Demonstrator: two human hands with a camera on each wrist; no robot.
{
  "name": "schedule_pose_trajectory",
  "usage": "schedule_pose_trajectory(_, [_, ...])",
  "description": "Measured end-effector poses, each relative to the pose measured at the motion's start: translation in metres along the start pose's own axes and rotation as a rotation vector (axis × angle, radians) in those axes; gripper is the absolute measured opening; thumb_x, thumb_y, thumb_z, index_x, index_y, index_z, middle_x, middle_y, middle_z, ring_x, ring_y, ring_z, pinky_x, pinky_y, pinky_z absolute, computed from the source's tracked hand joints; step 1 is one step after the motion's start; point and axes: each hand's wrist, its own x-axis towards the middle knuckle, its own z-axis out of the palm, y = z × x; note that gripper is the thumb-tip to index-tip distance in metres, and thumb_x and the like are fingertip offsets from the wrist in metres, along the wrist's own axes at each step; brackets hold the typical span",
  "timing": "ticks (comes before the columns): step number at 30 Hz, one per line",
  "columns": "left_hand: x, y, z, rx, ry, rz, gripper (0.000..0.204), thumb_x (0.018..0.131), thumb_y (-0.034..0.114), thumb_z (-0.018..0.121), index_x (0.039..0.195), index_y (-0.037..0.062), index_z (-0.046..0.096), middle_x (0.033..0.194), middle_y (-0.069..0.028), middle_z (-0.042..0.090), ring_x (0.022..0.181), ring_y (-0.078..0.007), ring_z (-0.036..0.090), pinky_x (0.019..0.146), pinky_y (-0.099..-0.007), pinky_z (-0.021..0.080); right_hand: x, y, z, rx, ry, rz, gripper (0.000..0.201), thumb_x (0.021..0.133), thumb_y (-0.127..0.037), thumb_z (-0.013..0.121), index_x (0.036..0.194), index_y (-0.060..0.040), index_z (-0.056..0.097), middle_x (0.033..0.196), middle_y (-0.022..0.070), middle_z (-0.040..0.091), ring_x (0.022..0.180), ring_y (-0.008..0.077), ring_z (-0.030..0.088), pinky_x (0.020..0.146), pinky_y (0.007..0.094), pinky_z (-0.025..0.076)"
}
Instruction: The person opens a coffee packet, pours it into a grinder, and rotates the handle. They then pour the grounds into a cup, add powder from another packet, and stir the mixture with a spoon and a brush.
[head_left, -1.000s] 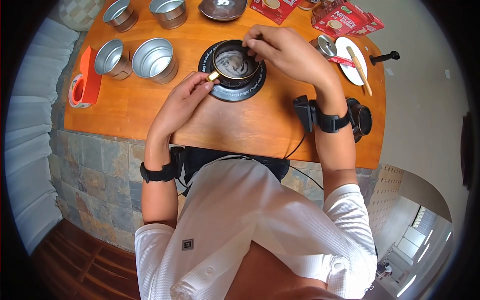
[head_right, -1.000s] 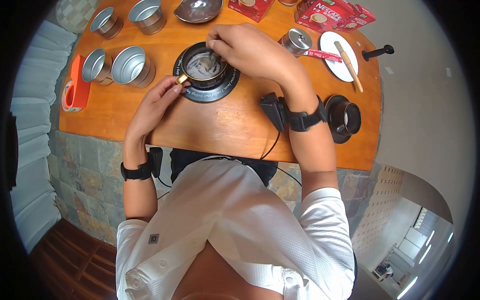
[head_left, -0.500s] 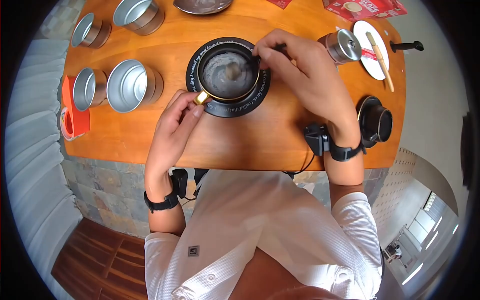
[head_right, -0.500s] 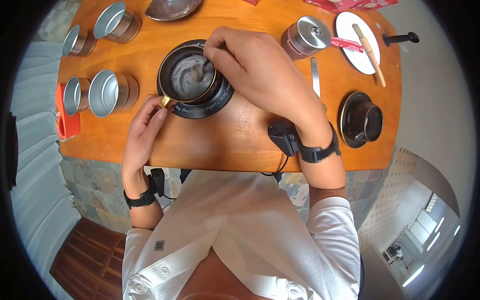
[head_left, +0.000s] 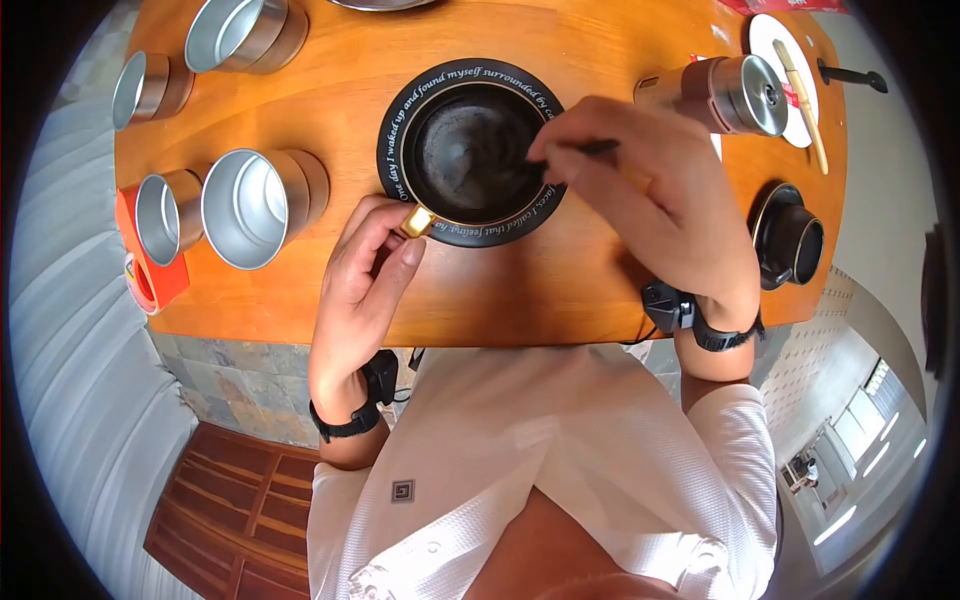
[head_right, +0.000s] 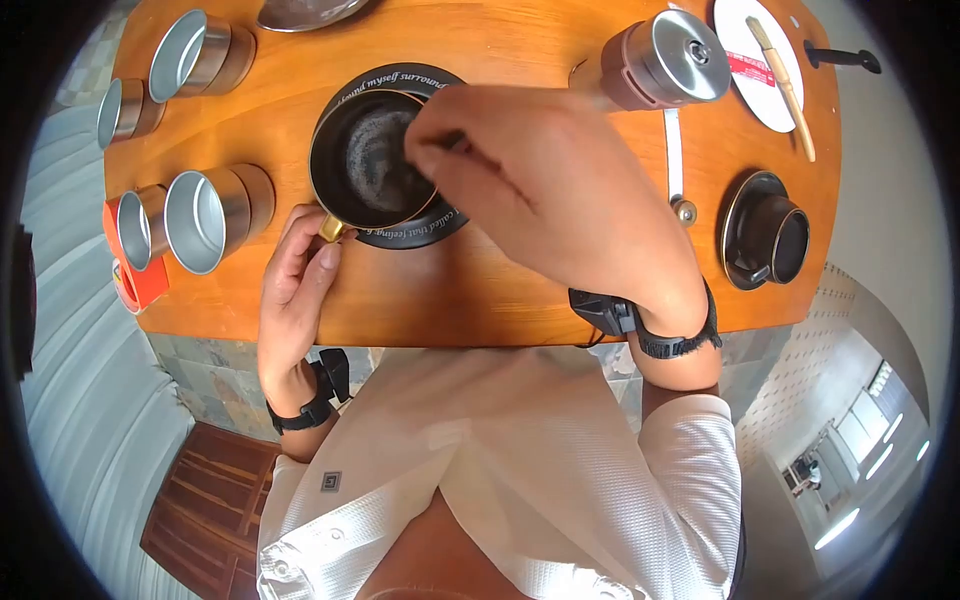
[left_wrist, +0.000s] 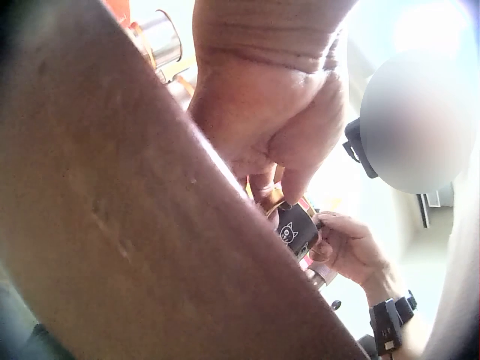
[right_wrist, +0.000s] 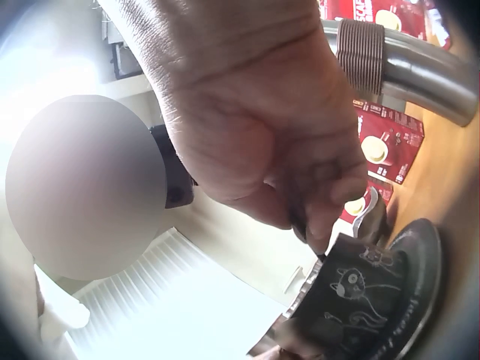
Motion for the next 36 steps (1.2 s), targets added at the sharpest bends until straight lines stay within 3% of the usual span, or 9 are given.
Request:
schedule_pose_trajectory(5, [0.000,-0.003,0.001,-0.016,-0.001,0.016,0.019,0.096,0.000,0.059,0.115,-0.0030,0.059,0.102,-0.0052,0.052,0.084,-0.0132,0.049,0.078,-0.0250,0.044,0.009,0.004,0.015,0.025,0.007,-0.158,0.012,0.093,-0.005,0.064,0.101,0.0012,0.070,0.087,0.0103,0.071,0.073,0.0155,0.067,0.063,0.0262,0.049])
schedule_pose_trajectory(15, [0.003,-0.010,-0.001,-0.032,-0.013,0.095,0.017,0.098,0.002,0.059,0.114,-0.0037,0.060,0.096,-0.0037,0.049,0.083,-0.0124,0.048,0.076,-0.0243,0.043,-0.004,-0.017,0.001,-0.213,0.084,-0.063,0.014,0.094,-0.003,0.062,0.104,0.0050,0.068,0.089,0.0110,0.072,0.080,0.0183,0.070,0.073,0.0272,0.053])
schedule_pose_trajectory(17, [0.002,-0.009,0.000,-0.042,-0.009,0.090,0.017,0.099,0.004,0.059,0.114,-0.0036,0.060,0.095,-0.0035,0.049,0.083,-0.0123,0.047,0.076,-0.0243,0.043,-0.002,-0.010,0.015,0.035,0.063,-0.138,0.013,0.090,-0.007,0.062,0.097,0.0020,0.068,0.084,0.0194,0.069,0.076,0.0369,0.067,0.067,0.0385,0.052])
schedule_pose_trajectory(19, [0.002,-0.007,0.000,-0.055,-0.006,0.085,0.018,0.100,0.005,0.059,0.115,-0.0035,0.061,0.095,-0.0034,0.049,0.083,-0.0122,0.047,0.075,-0.0242,0.042,-0.003,-0.014,0.020,-0.001,0.052,-0.152,0.014,0.092,-0.008,0.062,0.098,0.0026,0.068,0.083,0.0192,0.069,0.075,0.0350,0.067,0.067,0.0378,0.052])
schedule_pose_trajectory(21, [0.000,-0.003,-0.003,-0.033,-0.068,-0.002,0.021,0.104,0.010,0.053,0.120,-0.0007,0.060,0.106,-0.0008,0.055,0.099,-0.0086,0.050,0.091,-0.0221,0.039,-0.005,-0.014,0.025,-0.050,0.088,-0.081,0.016,0.096,-0.006,0.062,0.106,0.0039,0.070,0.089,0.0101,0.073,0.079,0.0140,0.068,0.070,0.0257,0.052])
schedule_pose_trajectory(27, [0.000,-0.009,0.000,-0.035,-0.011,0.171,0.019,0.101,0.010,0.059,0.116,-0.0019,0.062,0.093,-0.0021,0.049,0.083,-0.0110,0.047,0.075,-0.0228,0.042,-0.026,-0.013,0.029,-0.234,0.331,-0.119,0.019,0.098,-0.012,0.063,0.106,0.0036,0.070,0.088,0.0095,0.072,0.077,0.0135,0.066,0.071,0.0259,0.052])
schedule_pose_trajectory(29, [0.001,-0.014,0.000,-0.033,-0.018,0.200,0.020,0.101,0.010,0.059,0.117,-0.0019,0.063,0.093,-0.0020,0.050,0.083,-0.0110,0.047,0.076,-0.0229,0.042,-0.034,-0.016,0.033,-0.239,0.377,-0.105,0.016,0.093,-0.010,0.064,0.100,0.0034,0.069,0.087,0.0178,0.070,0.077,0.0324,0.069,0.070,0.0367,0.053])
schedule_pose_trajectory(35, [0.000,-0.015,-0.003,-0.009,-0.075,0.150,0.026,0.105,0.016,0.055,0.123,-0.0008,0.062,0.111,0.0002,0.062,0.101,-0.0084,0.053,0.094,-0.0231,0.042,-0.026,-0.018,0.055,-0.018,0.294,-0.159,0.018,0.094,-0.012,0.064,0.100,0.0033,0.070,0.089,0.0175,0.070,0.080,0.0317,0.069,0.073,0.0359,0.053])
schedule_pose_trajectory(36, [0.001,-0.016,-0.003,-0.017,-0.075,0.153,0.026,0.104,0.016,0.056,0.123,-0.0010,0.062,0.113,0.0000,0.062,0.102,-0.0085,0.053,0.095,-0.0232,0.042,-0.021,-0.009,0.056,-0.055,0.313,-0.202,0.020,0.097,-0.013,0.063,0.107,0.0039,0.069,0.088,0.0107,0.071,0.080,0.0160,0.067,0.072,0.0272,0.051])
